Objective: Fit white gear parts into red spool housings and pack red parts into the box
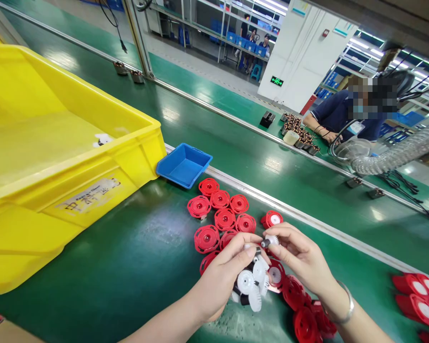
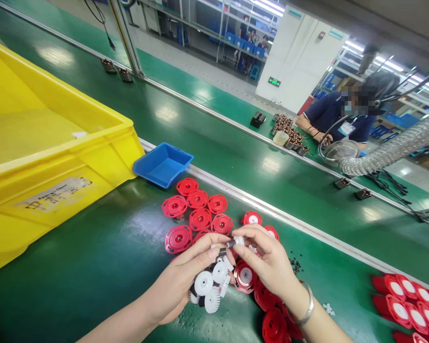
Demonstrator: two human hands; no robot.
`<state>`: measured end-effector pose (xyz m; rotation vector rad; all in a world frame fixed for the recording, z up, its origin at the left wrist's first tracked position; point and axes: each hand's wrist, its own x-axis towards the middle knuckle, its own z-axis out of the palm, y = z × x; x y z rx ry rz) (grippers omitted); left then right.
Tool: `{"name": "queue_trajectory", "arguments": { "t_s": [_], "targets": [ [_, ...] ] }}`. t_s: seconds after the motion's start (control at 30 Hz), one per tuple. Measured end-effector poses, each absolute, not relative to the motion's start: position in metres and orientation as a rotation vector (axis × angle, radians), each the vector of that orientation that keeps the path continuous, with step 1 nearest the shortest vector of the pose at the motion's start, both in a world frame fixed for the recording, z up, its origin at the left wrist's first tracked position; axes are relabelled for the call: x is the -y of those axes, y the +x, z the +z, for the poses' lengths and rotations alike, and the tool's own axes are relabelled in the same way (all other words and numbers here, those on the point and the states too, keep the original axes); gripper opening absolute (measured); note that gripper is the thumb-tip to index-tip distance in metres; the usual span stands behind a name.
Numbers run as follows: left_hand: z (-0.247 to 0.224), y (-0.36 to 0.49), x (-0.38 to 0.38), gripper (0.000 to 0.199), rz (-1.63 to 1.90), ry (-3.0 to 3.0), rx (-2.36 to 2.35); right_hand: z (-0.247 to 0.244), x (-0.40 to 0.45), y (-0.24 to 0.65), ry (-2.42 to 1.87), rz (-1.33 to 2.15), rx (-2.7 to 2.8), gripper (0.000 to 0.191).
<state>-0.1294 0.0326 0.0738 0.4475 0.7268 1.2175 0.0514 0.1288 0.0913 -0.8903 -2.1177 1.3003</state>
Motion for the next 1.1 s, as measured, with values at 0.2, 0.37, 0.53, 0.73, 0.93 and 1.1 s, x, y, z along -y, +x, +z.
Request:
{"name": "queue_trajectory", "arguments": {
  "t_s": [0.2, 0.37, 0.53, 0.73, 0.93, 1.1],
  "targets": [
    [0.083, -0.138, -0.034, 0.017, 1.322, 0.219, -0.735, 0.09, -0.133, 0.052, -1.022, 1.975, 1.521, 0.021],
    [0.09, -0.156, -0.042, 0.017, 1.528, -0.043, -0.833, 0.084, -0.133, 0.053, -1.023, 1.67, 1.81, 0.014],
    [0.092, -0.165, -0.045, 0.019, 1.615, -0.126, -0.902, 0.077, -0.129, 0.05, -0.825, 0.972, 2.527, 0.021],
    [0.093, -0.162, -0.044, 0.018, 1.558, -0.203, -0.852, 0.068, -0.125, 0.044, -0.691, 0.793, 2.719, 0.022],
    [0.094, -0.162, -0.043, 0.016, 1.543, -0.207, -0.847, 0.075, -0.124, 0.042, -0.623, 0.638, 2.861, 0.026],
    [0.093, -0.16, -0.045, 0.016, 1.561, -0.207, -0.811, 0.082, -0.121, 0.04, -0.575, 0.536, 2.974, 0.031]
  ]
}}
